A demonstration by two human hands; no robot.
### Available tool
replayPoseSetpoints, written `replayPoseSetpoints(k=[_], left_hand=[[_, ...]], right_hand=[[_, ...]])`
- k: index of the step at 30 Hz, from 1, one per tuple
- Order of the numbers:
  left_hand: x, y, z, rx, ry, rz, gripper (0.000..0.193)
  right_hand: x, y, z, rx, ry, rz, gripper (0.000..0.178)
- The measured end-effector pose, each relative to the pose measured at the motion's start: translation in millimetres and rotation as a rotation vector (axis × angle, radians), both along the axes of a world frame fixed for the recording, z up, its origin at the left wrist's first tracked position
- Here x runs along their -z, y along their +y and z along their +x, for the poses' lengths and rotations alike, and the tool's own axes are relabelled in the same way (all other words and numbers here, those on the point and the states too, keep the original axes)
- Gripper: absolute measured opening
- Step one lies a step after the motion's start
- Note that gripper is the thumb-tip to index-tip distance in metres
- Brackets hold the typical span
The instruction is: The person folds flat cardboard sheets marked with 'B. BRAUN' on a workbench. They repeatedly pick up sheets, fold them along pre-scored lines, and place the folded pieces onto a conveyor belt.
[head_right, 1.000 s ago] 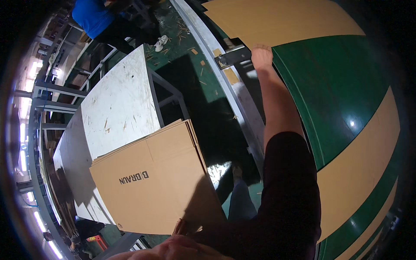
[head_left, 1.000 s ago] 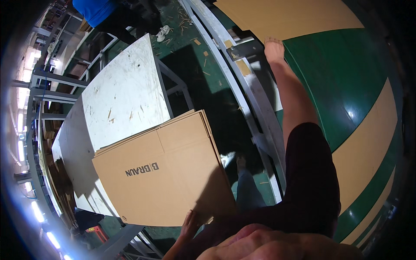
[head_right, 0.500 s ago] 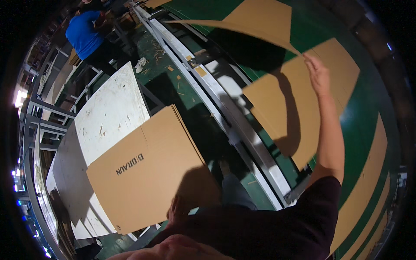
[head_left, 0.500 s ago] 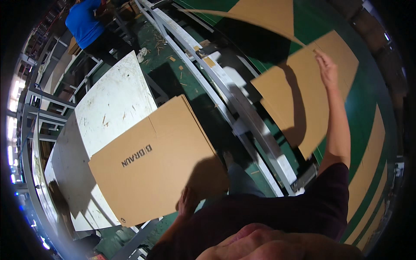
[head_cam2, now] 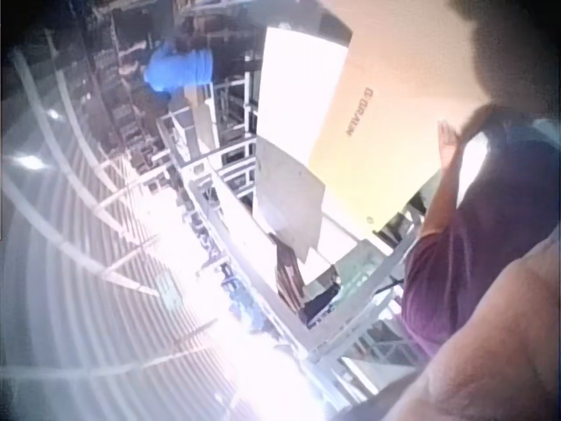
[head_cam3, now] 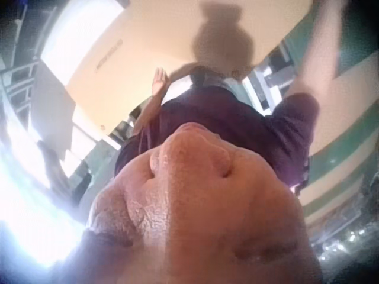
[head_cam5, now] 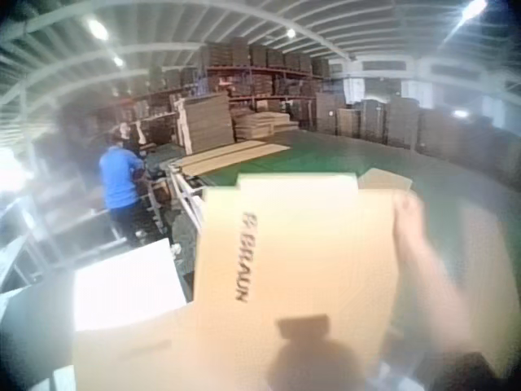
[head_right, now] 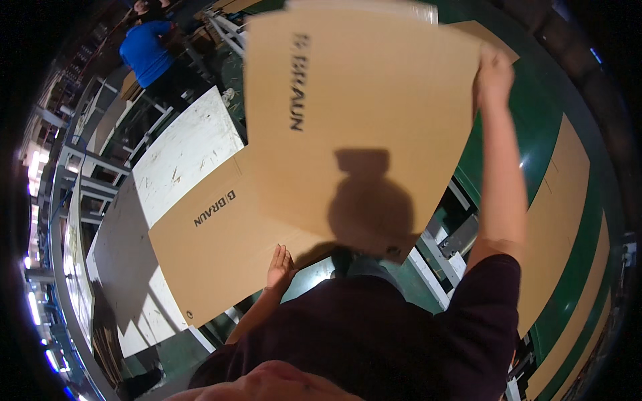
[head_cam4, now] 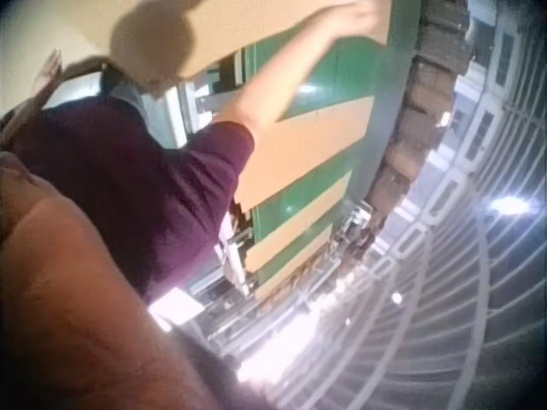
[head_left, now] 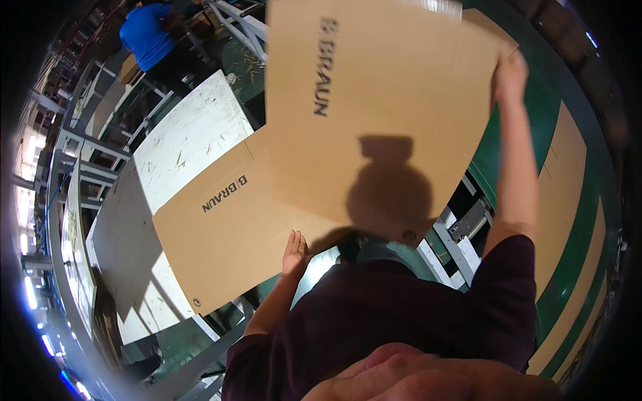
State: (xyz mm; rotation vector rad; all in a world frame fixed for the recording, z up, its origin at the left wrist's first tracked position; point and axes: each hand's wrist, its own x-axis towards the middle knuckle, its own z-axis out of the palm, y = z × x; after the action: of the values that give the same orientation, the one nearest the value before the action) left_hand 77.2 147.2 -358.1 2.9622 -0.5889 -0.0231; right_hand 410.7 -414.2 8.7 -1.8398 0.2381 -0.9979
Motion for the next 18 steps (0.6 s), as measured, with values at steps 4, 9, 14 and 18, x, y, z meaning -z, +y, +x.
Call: replayPoseSetpoints(k=[4,9,14,18], left_hand=[[22.5,0.3,5.8,0.027,-0.002,0.118,0.07],[-0.2,0.8,-6.0,-0.023,0.069,0.26,0.074],[7.6,0.0,-8.9,0.017,0.099,0.45,0.08],[-30.2,-15.6,-1.3,-0.112,0.077,0.025,0.071]], right_hand=[[255.2,11.7,-8.8,-0.027,0.451,0.189,0.039],[359.7,105.1,-47.8,-0.149,0.897,0.316,0.052],[333.0,104.1,4.1,-0.39,1.045,0.692,0.045],[277.0,122.8,45.8,-0.802,0.853,0.886,0.043]])
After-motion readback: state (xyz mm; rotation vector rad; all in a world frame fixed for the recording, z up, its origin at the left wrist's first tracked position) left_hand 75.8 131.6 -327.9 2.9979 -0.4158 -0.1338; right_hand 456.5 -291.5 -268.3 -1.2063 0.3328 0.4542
